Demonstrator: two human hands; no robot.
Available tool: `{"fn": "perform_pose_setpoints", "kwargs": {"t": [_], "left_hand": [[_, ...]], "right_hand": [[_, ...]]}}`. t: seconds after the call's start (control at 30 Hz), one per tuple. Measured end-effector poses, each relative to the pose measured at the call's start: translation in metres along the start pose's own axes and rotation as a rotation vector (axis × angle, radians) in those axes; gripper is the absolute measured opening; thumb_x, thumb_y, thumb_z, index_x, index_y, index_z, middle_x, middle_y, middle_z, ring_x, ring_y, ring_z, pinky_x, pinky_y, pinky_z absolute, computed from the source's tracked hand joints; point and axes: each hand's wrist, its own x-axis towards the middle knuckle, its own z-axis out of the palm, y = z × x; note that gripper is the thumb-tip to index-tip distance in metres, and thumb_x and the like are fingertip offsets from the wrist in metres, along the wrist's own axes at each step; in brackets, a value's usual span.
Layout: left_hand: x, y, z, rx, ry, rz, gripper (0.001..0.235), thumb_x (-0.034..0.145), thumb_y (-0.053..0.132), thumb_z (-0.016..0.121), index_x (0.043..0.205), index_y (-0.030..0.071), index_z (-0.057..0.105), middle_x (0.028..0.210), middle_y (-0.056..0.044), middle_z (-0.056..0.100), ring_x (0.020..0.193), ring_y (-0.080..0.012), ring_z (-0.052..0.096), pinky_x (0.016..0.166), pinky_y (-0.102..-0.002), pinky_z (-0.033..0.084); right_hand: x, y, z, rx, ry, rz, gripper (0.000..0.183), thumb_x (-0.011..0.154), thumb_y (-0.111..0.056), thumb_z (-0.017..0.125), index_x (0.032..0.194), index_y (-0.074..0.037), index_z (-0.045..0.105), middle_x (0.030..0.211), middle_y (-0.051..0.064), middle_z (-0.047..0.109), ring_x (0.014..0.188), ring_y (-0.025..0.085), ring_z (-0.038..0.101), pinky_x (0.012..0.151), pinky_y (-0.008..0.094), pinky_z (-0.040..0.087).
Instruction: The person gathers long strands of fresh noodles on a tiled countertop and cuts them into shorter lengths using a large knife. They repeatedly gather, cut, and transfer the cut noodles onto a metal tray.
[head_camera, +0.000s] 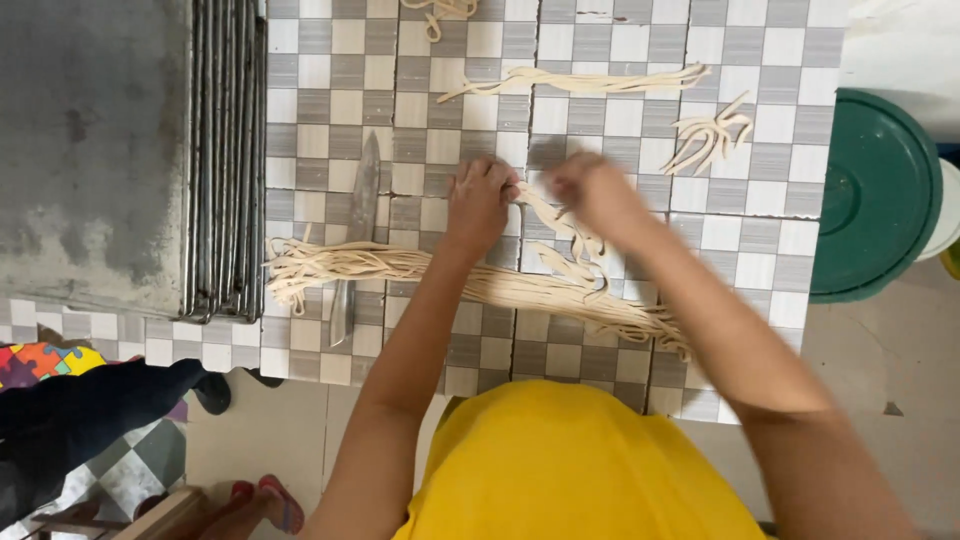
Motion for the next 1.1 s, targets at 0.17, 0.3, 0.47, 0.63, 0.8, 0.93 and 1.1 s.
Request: {"fn": "perform_pose_setpoints", "kwargs": {"t": [0.17,0.3,0.47,0.63,0.8,0.93,1.1], "left_hand": [[-0.010,0.029,-0.041,-0.162,-0.025,-0.039,0.010,0.102,0.013,0.063,0.110,0.019,0.063,0.105,-0.007,0.065,0.113,-0.0372,0.063,0.101,-0.053,0.045],[-0.011,0.019,-0.039,-0.546,0.012,-0.088,0.021,0.106,0.019,0.062,0.127,0.021,0.060,0.108,-0.013,0.075,0.110,-0.0424,0.068,0.099,-0.056,0.051],[-0.007,0.014,-0.029,-0.545,0.016,-0.115,0.020,0.105,0.029,0.065,0.125,0.030,0.064,0.107,-0.002,0.079,0.111,-0.0314,0.071,0.101,-0.048,0.054],[-0.014,0.040,-0.047,-0.512,0.007,-0.213,0.029,0.102,0.021,0.067,0.130,0.028,0.062,0.117,-0.005,0.076,0.115,-0.0260,0.073,0.097,-0.046,0.061],[-0.002,0.025,-0.033,-0.879,-0.070,-0.312,0.024,0.103,0.019,0.066,0.125,0.026,0.063,0.112,-0.003,0.077,0.097,-0.0165,0.076,0.078,-0.029,0.067],[0.004,0.020,-0.023,-1.198,-0.060,-0.330,0.020,0.104,0.007,0.062,0.123,0.013,0.062,0.111,-0.009,0.074,0.089,-0.0143,0.078,0.065,-0.022,0.070],[0.005,0.011,-0.015,-1.183,-0.060,-0.341,0.023,0.104,0.005,0.061,0.126,0.010,0.064,0.116,-0.014,0.073,0.094,-0.0202,0.079,0.068,-0.029,0.073]], "right_hand": [[-0.003,0.012,0.069,-0.273,-0.069,-0.010,0.033,0.091,-0.026,0.080,0.120,-0.011,0.074,0.107,0.015,0.068,0.108,0.042,0.069,0.091,0.051,0.059],[-0.010,0.022,0.074,-0.174,0.004,0.062,0.022,0.092,-0.031,0.079,0.105,-0.015,0.072,0.098,0.012,0.066,0.102,0.043,0.071,0.090,0.053,0.058],[-0.008,0.008,0.055,-0.050,0.020,0.020,0.015,0.093,-0.023,0.077,0.105,-0.019,0.070,0.092,0.011,0.069,0.100,0.041,0.071,0.091,0.052,0.057],[-0.005,-0.044,0.016,0.455,-0.009,0.028,0.014,0.099,-0.006,0.074,0.112,-0.009,0.076,0.090,0.015,0.075,0.081,0.024,0.070,0.080,0.039,0.057],[0.008,0.014,0.050,0.466,0.003,0.143,0.016,0.099,-0.013,0.077,0.114,-0.012,0.073,0.093,0.006,0.070,0.088,0.025,0.069,0.080,0.037,0.056],[0.009,0.028,0.058,0.221,0.013,0.160,0.020,0.098,-0.022,0.077,0.118,-0.019,0.077,0.097,0.009,0.077,0.092,0.035,0.074,0.082,0.046,0.058],[0.007,-0.026,0.024,0.612,0.031,0.049,0.022,0.101,-0.006,0.072,0.122,-0.009,0.075,0.093,0.006,0.072,0.085,0.015,0.065,0.085,0.032,0.055]]}}
